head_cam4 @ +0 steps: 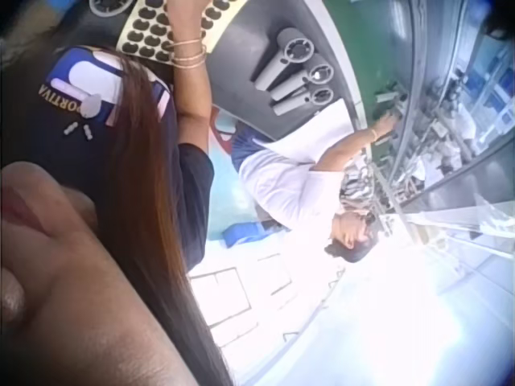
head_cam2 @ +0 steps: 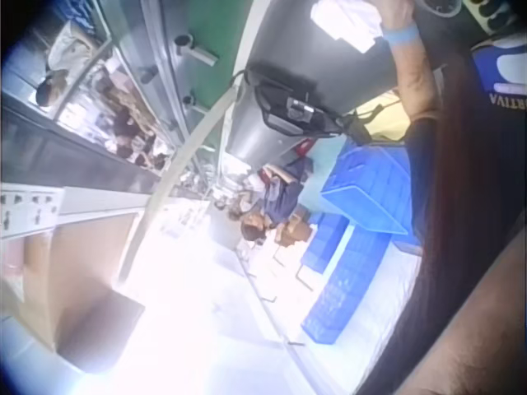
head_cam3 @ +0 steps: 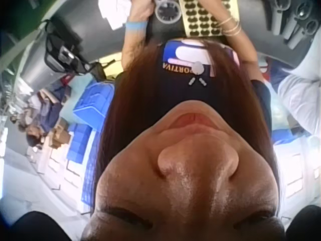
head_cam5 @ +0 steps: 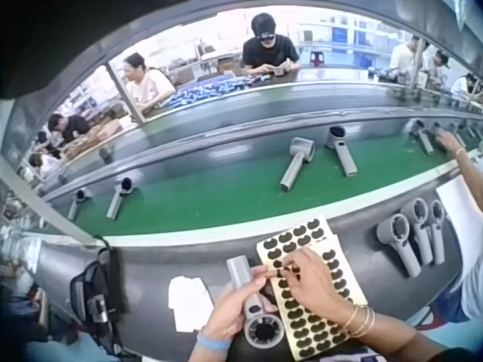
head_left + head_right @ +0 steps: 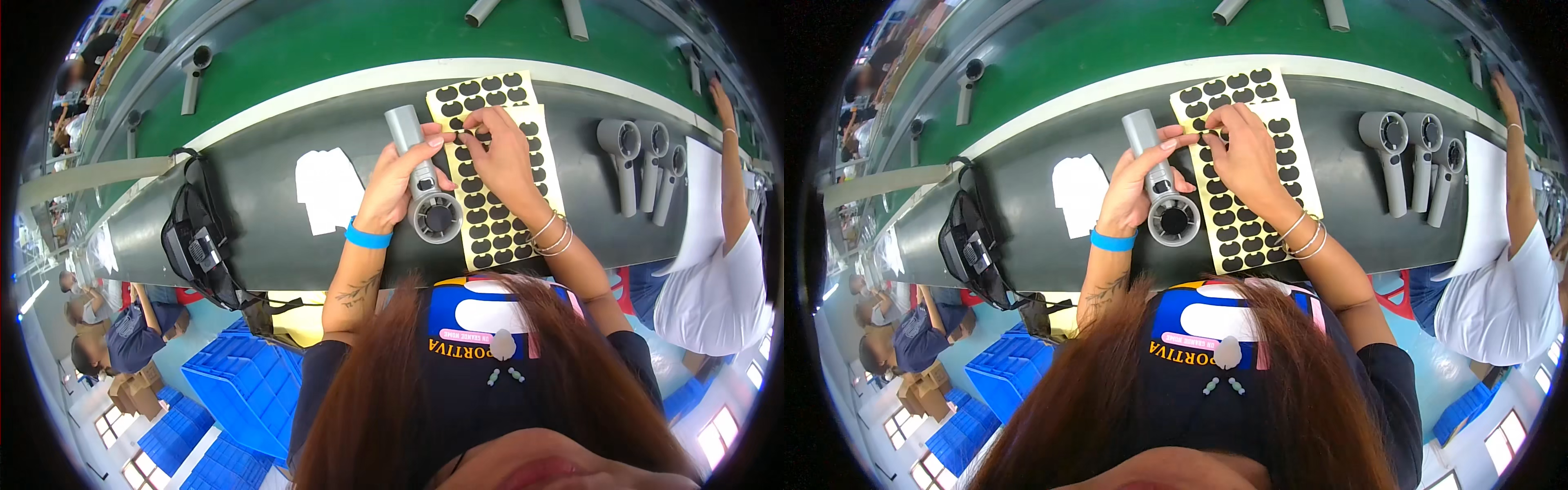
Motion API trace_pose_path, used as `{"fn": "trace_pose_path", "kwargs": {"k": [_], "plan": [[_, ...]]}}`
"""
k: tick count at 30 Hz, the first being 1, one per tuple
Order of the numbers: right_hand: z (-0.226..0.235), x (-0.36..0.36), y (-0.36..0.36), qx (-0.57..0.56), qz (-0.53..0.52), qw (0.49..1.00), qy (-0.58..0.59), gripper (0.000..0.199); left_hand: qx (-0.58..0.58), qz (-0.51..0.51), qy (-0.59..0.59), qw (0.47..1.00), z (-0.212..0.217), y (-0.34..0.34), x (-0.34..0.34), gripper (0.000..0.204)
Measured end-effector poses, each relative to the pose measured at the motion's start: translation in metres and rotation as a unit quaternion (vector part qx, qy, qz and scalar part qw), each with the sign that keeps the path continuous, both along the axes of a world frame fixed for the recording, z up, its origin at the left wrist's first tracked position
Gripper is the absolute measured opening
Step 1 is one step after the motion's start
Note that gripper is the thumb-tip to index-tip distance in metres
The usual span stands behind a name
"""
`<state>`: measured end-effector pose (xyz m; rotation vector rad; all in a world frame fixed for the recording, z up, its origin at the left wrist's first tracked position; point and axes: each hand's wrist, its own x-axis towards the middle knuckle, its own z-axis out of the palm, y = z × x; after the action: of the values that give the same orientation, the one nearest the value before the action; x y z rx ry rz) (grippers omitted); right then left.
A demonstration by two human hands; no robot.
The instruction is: Applying small circular stickers to grey cylindrical components at a manual assembly station.
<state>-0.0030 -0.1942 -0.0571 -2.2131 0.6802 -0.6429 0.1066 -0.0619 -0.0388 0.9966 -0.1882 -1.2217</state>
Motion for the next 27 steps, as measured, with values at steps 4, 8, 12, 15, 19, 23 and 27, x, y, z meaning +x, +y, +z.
{"fn": "trace_pose_path", "kwargs": {"k": [4,8,12,15,19,23,27], "plan": [[-0.002,-0.002,-0.004,0.063,0.004,0.998,-0.021,0.016,0.022,0.0,0.016,1.0,-0.002,-0.002,-0.003,0.05],[0.019,-0.007,-0.006,0.273,0.002,0.962,-0.029,0.01,0.04,0.0,-0.016,0.999,0.0,-0.003,-0.005,0.048],[0.039,-0.03,-0.023,0.216,0.026,0.973,-0.076,0.01,-0.051,0.043,-0.036,0.997,0.023,-0.005,-0.006,0.046],[0.068,-0.048,-0.031,0.092,0.048,0.989,-0.104,0.01,-0.15,0.078,-0.206,0.964,0.046,-0.013,-0.015,0.037],[0.093,-0.069,-0.029,0.089,0.038,0.985,-0.142,0.01,-0.249,0.089,-0.354,0.897,0.041,-0.03,-0.024,0.04],[0.108,-0.08,-0.018,0.13,0.029,0.973,-0.187,0.01,-0.191,0.069,-0.456,0.866,0.03,-0.031,-0.033,0.037],[0.116,-0.081,-0.007,0.25,0.061,0.952,-0.163,0.024,-0.178,0.051,-0.502,0.845,0.032,-0.026,-0.036,0.039]]}}
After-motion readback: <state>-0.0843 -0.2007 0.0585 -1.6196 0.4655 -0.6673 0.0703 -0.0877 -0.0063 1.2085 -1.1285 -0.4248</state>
